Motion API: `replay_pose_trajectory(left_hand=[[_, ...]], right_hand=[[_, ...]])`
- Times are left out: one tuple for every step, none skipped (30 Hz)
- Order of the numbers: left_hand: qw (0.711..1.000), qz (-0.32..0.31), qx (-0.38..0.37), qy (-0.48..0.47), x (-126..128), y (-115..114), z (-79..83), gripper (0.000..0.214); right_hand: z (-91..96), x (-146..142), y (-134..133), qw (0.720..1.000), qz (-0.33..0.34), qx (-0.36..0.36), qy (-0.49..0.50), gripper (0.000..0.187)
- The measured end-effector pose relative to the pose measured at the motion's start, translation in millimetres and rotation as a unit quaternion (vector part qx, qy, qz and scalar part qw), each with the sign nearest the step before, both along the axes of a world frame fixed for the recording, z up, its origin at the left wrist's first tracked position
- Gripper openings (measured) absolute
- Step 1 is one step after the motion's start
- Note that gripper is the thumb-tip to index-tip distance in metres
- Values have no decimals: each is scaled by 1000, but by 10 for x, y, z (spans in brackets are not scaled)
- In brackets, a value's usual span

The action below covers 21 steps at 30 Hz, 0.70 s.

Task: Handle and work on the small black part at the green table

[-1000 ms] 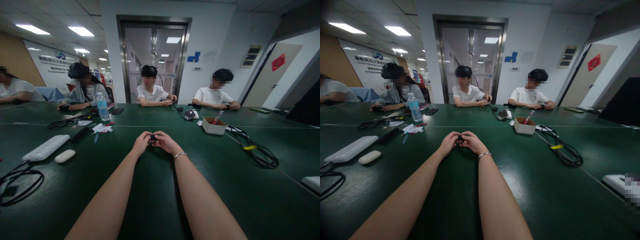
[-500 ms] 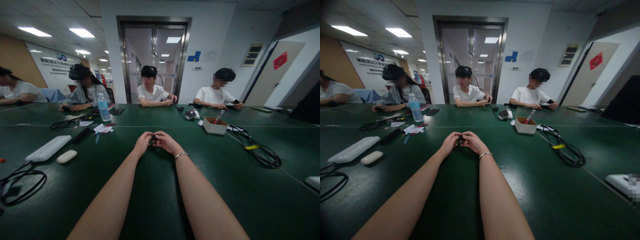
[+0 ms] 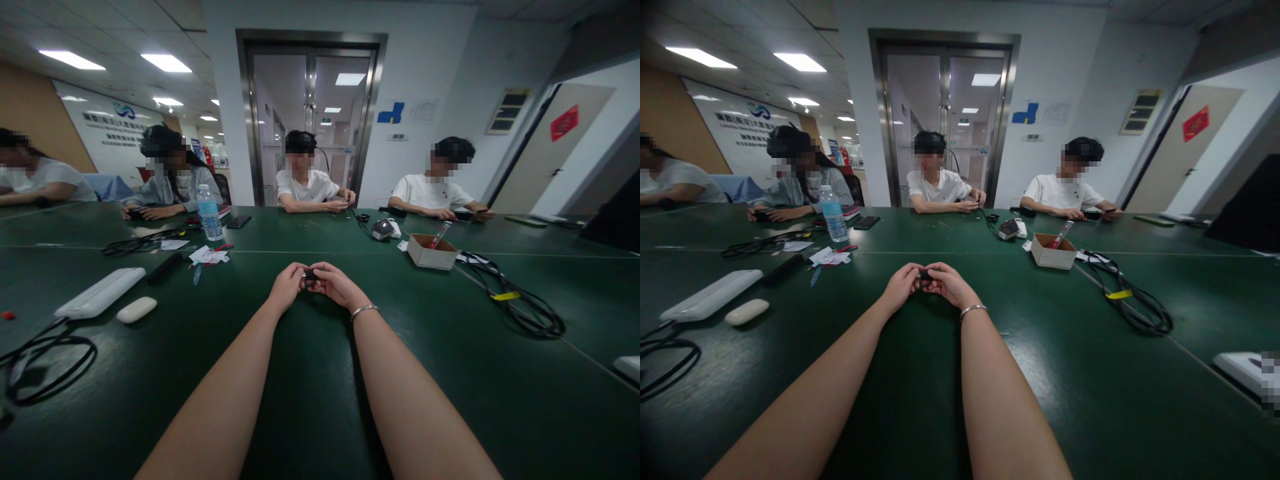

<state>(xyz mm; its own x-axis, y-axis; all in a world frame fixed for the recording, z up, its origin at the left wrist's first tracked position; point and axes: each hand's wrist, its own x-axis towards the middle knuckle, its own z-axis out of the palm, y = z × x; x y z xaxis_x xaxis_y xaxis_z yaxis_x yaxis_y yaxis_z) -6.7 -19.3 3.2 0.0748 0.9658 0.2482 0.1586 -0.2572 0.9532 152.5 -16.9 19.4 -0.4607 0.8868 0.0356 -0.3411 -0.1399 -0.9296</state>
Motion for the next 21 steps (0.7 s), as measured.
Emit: replay_pose_trajectory(left_hand=[[1000, -3, 3, -1, 2, -5, 6, 27], [1000, -7, 5, -2, 4, -8, 12, 27], [1000, -10, 4, -6, 5, -9, 15, 25], [1000, -15, 2, -11, 6, -8, 17, 24], [1000, -19, -1, -17, 7, -5, 16, 23], [999, -24, -4, -22, 7, 0, 12, 23], [999, -28, -6, -25, 7, 5, 7, 23], [999, -31, -7, -27, 7, 10, 0, 24], [999, -33, -7, -27, 6, 14, -5, 25], [999, -33, -6, -25, 4, 17, -9, 26], [999, -31, -5, -23, 2, 18, -11, 27], [999, -29, -5, -21, -1, 17, -9, 26], [999, -25, -6, -20, -2, 14, -5, 24], [1000, -21, -7, -22, -3, 9, 0, 24], [1000, -18, -8, -24, -3, 4, 6, 24], [999, -16, -9, -28, -1, -1, 10, 24], [999, -15, -8, -30, 3, -5, 13, 24], [999, -15, -7, -30, 6, -7, 13, 25], [1000, -15, -5, -27, 9, -8, 11, 27], [1000, -14, -4, -23, 11, -7, 8, 29], [1000, -11, -3, -17, 12, -6, 5, 30]], right_hand=[[-4, 1, 3, 1000, 1, 1, 1, 11], [-10, 2, 6, 1000, 1, 1, 4, 11], [-16, 3, 10, 1000, 1, 2, 6, 12], [-22, 4, 14, 1000, 2, 2, 8, 12], [-27, 4, 18, 1000, 3, 4, 10, 12], [-32, 5, 22, 1000, 4, 6, 12, 12], [-36, 6, 24, 1000, 5, 9, 12, 11], [-38, 6, 25, 1000, 7, 10, 12, 11], [-39, 7, 26, 1000, 7, 11, 12, 10], [-38, 8, 25, 1000, 7, 12, 13, 10], [-37, 8, 25, 1000, 7, 10, 13, 10], [-35, 8, 23, 1000, 7, 9, 13, 10], [-33, 8, 22, 1000, 7, 7, 14, 10], [-31, 7, 21, 1000, 7, 5, 14, 10], [-28, 7, 21, 1000, 6, 4, 13, 10], [-26, 7, 20, 1000, 6, 2, 12, 10], [-23, 7, 20, 1000, 5, 1, 10, 10], [-21, 6, 20, 1000, 5, 0, 9, 10], [-18, 6, 19, 1000, 5, -2, 9, 10], [-16, 6, 19, 1000, 4, -3, 8, 10], [-14, 5, 18, 1000, 3, -4, 8, 10]])
